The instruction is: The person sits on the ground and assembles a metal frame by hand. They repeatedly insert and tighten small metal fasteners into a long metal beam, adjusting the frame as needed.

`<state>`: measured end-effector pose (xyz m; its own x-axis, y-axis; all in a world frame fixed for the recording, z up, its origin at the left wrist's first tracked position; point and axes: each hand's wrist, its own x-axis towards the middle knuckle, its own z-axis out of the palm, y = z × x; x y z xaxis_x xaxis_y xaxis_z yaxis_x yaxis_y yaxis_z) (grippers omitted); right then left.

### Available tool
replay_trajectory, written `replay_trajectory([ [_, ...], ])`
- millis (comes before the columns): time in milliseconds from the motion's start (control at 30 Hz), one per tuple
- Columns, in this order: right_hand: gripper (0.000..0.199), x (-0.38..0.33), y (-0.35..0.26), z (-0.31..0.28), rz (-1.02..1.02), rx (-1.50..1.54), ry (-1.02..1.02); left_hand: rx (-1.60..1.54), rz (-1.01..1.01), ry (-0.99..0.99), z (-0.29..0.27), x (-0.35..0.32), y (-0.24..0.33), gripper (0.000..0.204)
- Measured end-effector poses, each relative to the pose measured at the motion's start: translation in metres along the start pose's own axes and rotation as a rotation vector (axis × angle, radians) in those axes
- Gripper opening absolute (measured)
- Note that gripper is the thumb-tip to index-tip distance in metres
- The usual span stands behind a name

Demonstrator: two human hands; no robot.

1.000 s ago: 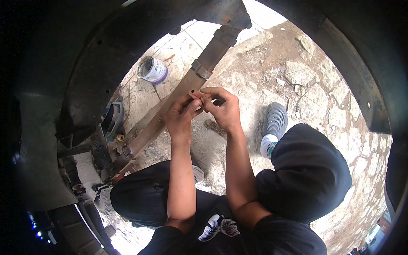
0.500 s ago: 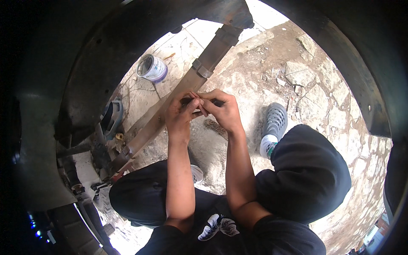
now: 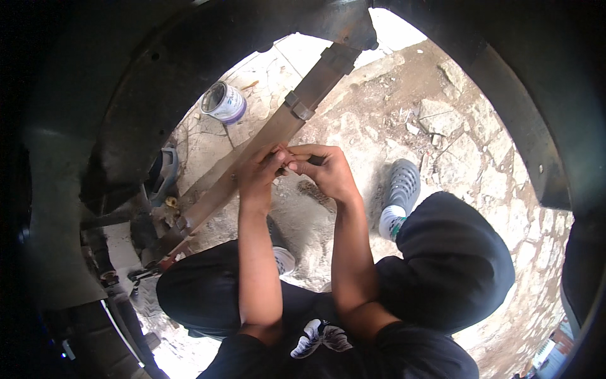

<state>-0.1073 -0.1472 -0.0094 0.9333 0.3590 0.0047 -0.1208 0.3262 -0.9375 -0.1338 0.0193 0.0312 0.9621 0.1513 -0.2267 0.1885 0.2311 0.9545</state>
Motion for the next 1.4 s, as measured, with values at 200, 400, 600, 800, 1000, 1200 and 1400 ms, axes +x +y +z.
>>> replay_trajectory([
  [200,0.024,-0.004,0.001,-0.017,-0.020,0.038,-0.015,0.044,0.059,-0.048,0.014,0.008,0.001,0.014],
  [400,0.020,-0.016,-0.022,-0.023,0.097,0.121,0.049,-0.123,0.006,-0.051,0.037,0.015,-0.015,0.014],
  [600,0.025,0.023,-0.073,-0.012,-0.100,-0.934,0.235,-0.115,0.050,0.147,0.044,0.031,-0.009,0.022],
  [800,0.025,0.119,-0.074,-0.023,-0.400,-1.638,0.096,0.028,0.106,0.239,0.042,0.036,-0.023,0.022],
  [1000,0.038,0.092,-0.060,-0.030,-0.231,-1.830,-0.124,0.233,0.132,0.234,0.023,0.034,-0.033,0.024],
  [1200,0.036,0.122,-0.064,-0.020,-0.188,-1.922,-0.139,0.374,0.135,0.156,0.027,0.036,-0.027,0.023],
  [1400,0.034,0.085,-0.069,-0.010,-0.117,-1.907,-0.187,0.253,0.142,0.170,-0.010,0.036,-0.023,0.023],
])
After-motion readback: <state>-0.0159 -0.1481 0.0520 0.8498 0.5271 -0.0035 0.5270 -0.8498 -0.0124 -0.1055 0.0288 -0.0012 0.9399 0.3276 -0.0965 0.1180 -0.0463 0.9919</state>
